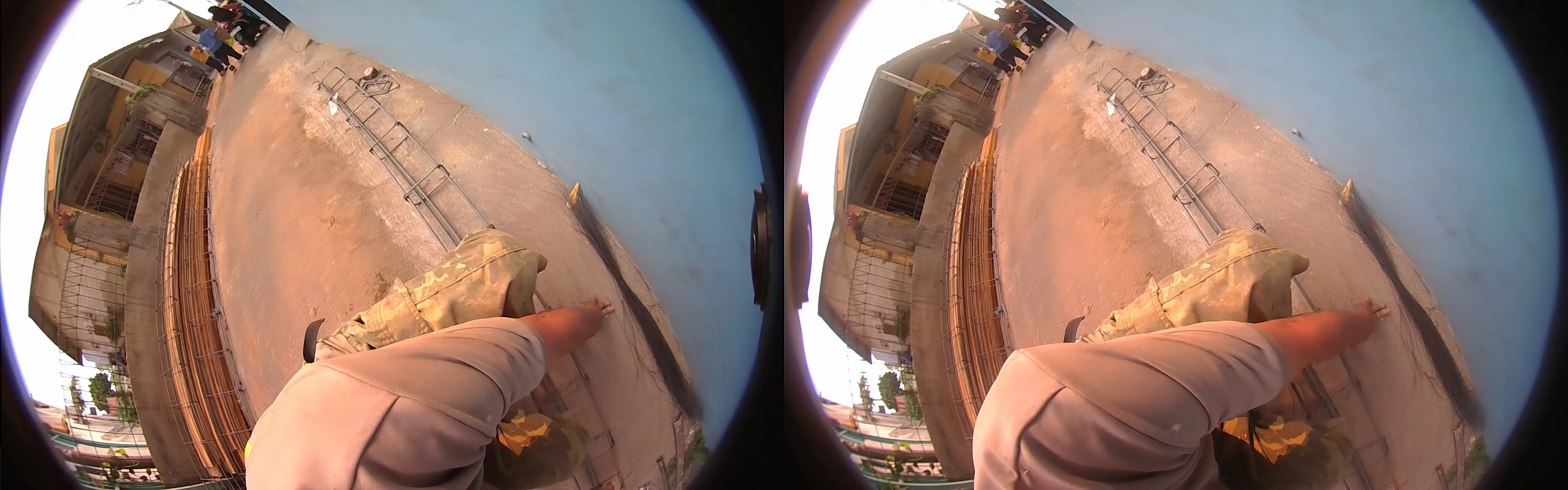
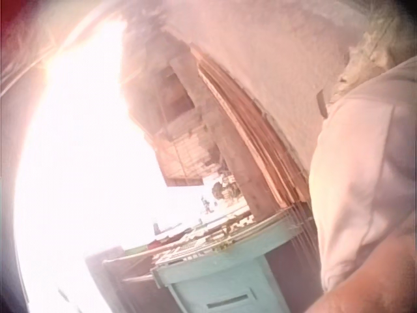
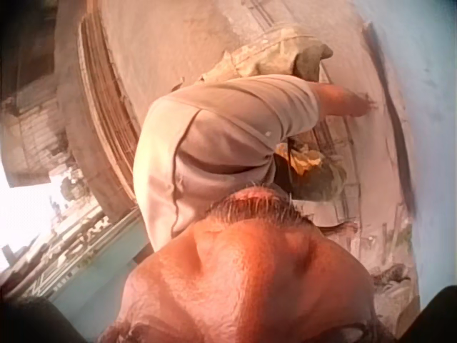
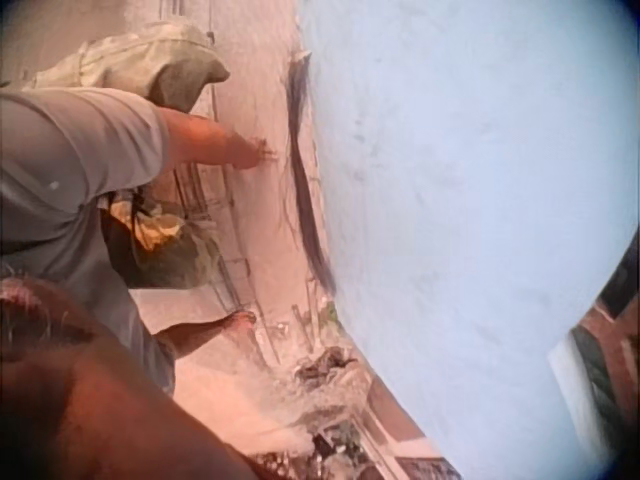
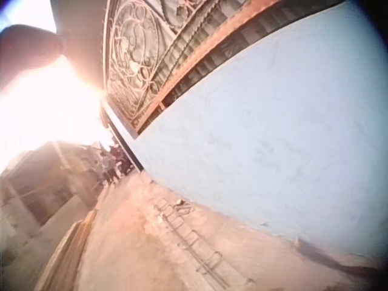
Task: The person assembles a rebar cage by hand, using pliers to twist wire ties around intersecting steel bars. They repeatedly pick up wire, wrap it around the bars, and twist it tight to secure the structure. The work is performed on a concrete surface outdoors.
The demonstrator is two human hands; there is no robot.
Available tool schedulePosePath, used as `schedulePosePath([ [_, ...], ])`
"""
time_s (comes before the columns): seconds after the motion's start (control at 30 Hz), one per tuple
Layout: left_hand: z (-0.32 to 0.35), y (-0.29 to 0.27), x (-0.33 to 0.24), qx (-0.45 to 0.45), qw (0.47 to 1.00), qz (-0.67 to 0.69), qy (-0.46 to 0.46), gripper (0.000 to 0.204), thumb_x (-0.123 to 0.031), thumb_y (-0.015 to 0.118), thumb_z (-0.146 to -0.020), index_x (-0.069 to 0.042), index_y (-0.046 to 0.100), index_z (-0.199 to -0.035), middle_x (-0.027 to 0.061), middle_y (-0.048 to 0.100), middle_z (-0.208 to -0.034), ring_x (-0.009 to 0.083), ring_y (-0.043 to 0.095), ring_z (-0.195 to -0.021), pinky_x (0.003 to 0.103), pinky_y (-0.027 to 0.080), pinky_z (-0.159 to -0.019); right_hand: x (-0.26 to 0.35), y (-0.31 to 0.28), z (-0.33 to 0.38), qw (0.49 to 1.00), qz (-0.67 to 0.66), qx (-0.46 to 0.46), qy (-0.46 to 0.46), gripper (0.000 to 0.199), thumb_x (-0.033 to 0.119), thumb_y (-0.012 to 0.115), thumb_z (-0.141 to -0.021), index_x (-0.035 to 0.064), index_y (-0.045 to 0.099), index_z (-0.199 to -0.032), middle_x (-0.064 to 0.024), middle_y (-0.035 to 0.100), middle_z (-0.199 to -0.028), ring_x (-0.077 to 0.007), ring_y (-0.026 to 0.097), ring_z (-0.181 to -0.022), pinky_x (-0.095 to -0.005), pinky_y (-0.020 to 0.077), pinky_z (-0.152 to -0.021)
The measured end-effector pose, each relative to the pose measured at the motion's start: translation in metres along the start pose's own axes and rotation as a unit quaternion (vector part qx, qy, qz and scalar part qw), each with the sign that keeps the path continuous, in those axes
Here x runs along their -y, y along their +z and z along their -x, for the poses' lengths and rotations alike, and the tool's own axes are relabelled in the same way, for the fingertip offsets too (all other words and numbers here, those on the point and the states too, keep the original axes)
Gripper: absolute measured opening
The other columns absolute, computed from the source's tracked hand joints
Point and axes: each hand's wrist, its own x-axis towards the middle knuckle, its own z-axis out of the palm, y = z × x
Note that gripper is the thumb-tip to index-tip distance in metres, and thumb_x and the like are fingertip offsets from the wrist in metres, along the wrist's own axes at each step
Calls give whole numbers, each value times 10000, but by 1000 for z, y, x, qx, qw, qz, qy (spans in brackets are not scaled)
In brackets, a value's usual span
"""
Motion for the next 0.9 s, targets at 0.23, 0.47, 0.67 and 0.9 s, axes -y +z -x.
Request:
schedulePosePath([
  [0.23,-23,-15,3,219,966,-48,-130,1197,-513,779,-748,-60,31,-1565,115,-155,-1629,301,-52,-1510,512,181,-1167,115,-118,45,788,-331,403,327,330,221,409,-996,-9,598,-1139,-183,648,-868,-255,601,-642,-406,473,-566],
  [0.47,41,-57,14,113,993,-38,23,1110,-299,761,-798,-42,-8,-1555,137,-223,-1603,332,-106,-1500,572,243,-1141,-18,-436,50,556,-368,464,584,309,140,405,-971,-65,600,-1096,-192,646,-762,-249,619,-577,-367,490,-550],
  [0.67,39,-63,-17,162,983,-86,-4,1126,-236,741,-840,-46,-123,-1536,149,-292,-1570,362,-170,-1478,604,261,-1132,-119,-418,-61,548,-357,444,612,190,116,472,-929,-9,606,-977,-112,596,-714,-179,601,-651,-321,468,-597],
  [0.9,27,-50,-4,163,977,-135,14,1124,-293,736,-836,-19,-103,-1532,172,-272,-1573,365,-132,-1485,593,335,-1097,-79,-328,-87,556,-461,442,532,174,95,520,-921,-13,637,-988,-121,564,-660,-207,560,-595,-353,463,-578],
])
